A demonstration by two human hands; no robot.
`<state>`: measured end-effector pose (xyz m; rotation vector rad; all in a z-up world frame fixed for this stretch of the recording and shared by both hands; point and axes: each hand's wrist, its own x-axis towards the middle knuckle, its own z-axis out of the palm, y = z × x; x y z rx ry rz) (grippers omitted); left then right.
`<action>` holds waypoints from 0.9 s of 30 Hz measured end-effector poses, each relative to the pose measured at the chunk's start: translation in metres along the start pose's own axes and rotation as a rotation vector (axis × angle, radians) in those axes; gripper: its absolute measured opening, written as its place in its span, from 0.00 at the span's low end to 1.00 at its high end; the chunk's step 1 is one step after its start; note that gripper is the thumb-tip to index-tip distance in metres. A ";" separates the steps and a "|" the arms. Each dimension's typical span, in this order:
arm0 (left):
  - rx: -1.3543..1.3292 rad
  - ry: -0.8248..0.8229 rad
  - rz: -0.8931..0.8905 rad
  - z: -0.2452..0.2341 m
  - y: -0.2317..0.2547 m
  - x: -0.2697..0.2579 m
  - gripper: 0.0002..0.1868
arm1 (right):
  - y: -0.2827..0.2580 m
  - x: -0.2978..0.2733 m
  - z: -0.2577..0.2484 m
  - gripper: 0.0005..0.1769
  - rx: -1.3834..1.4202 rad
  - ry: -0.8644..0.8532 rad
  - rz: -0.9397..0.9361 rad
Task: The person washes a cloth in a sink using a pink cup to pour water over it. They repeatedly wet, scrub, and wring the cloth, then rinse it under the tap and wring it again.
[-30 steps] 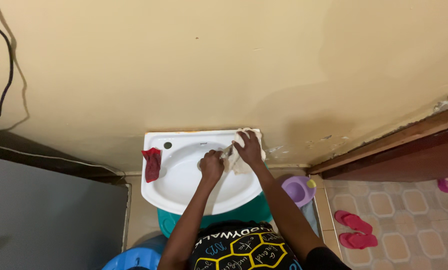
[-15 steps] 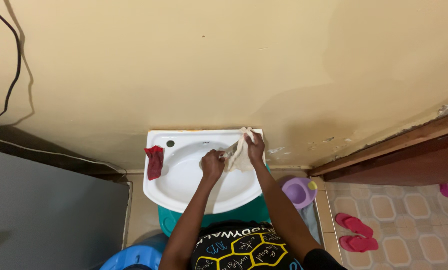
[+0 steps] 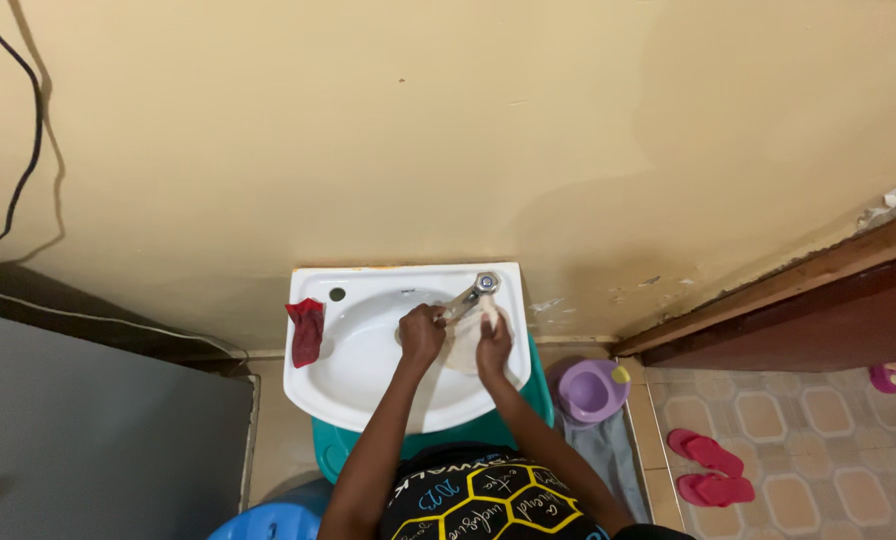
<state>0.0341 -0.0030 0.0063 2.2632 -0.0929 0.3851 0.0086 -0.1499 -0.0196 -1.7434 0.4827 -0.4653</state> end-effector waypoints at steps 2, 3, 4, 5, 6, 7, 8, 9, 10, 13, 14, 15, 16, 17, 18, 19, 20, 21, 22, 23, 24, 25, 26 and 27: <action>-0.038 -0.012 0.008 -0.003 -0.001 0.001 0.11 | 0.002 -0.010 -0.002 0.23 -0.108 -0.114 -0.343; -0.056 -0.018 0.011 -0.004 -0.001 0.001 0.12 | 0.001 -0.007 0.002 0.22 -0.124 -0.156 -0.311; -0.061 -0.021 0.024 -0.005 -0.002 0.001 0.12 | 0.000 0.000 0.007 0.21 -0.140 -0.198 -0.278; -0.066 -0.023 0.037 -0.005 -0.002 0.001 0.13 | -0.002 0.004 0.011 0.20 -0.156 -0.240 -0.244; -0.070 -0.024 0.051 -0.007 -0.003 0.001 0.14 | -0.003 0.004 0.016 0.19 -0.168 -0.207 -0.255; -0.080 -0.039 0.029 -0.008 -0.004 0.002 0.16 | -0.005 0.003 0.023 0.19 -0.180 -0.175 -0.265; -0.092 -0.054 0.005 -0.009 -0.003 0.002 0.17 | -0.005 0.001 0.026 0.19 -0.196 -0.142 -0.276; -0.105 -0.070 -0.019 -0.010 -0.001 0.003 0.18 | -0.004 -0.003 0.025 0.19 -0.224 -0.175 -0.312; -0.090 -0.097 -0.034 -0.012 0.001 0.005 0.20 | -0.002 -0.008 0.025 0.18 -0.249 -0.204 -0.346; -0.051 -0.172 -0.128 -0.016 0.009 0.008 0.28 | 0.000 -0.026 0.024 0.16 -0.113 -0.306 -0.361; -0.038 -0.190 -0.189 -0.017 0.010 0.008 0.31 | 0.001 -0.033 0.023 0.16 -0.029 -0.342 -0.351; -0.025 -0.208 -0.249 -0.017 0.011 0.008 0.33 | 0.002 -0.037 0.019 0.14 -0.033 -0.306 -0.361; -0.027 -0.178 -0.245 -0.018 0.010 0.006 0.32 | 0.003 -0.040 0.015 0.13 -0.036 -0.272 -0.372; -0.029 -0.147 -0.242 -0.019 0.009 0.003 0.32 | 0.003 -0.041 0.013 0.12 -0.040 -0.238 -0.382; -0.034 -0.118 -0.236 -0.019 0.008 0.000 0.31 | 0.003 -0.039 0.012 0.15 0.095 -0.172 -0.059; -0.031 -0.103 -0.232 -0.019 0.007 -0.002 0.31 | 0.003 -0.035 0.011 0.18 0.228 -0.104 0.265; -0.026 -0.085 -0.233 -0.020 0.004 -0.006 0.30 | 0.003 -0.031 0.012 0.21 0.357 -0.039 0.590; -0.021 -0.067 -0.234 -0.020 0.000 -0.010 0.30 | 0.004 -0.024 0.011 0.19 0.568 0.011 0.671; -0.030 -0.063 -0.253 -0.020 -0.004 -0.015 0.29 | 0.005 -0.010 0.009 0.16 0.779 0.058 0.750; -0.039 -0.058 -0.271 -0.019 -0.008 -0.019 0.28 | 0.006 0.001 0.011 0.15 0.990 0.107 0.827; -0.048 -0.057 -0.290 -0.017 -0.013 -0.025 0.27 | 0.004 0.009 0.016 0.08 1.065 0.038 0.828; -0.059 -0.076 -0.331 -0.015 -0.018 -0.030 0.27 | 0.001 0.015 0.022 0.06 1.140 -0.032 0.826; -0.070 -0.094 -0.372 -0.014 -0.021 -0.033 0.27 | 0.000 0.017 0.027 0.11 1.216 -0.104 0.822; -0.081 -0.111 -0.413 -0.014 -0.025 -0.037 0.27 | 0.000 0.018 0.031 0.11 1.190 -0.147 0.848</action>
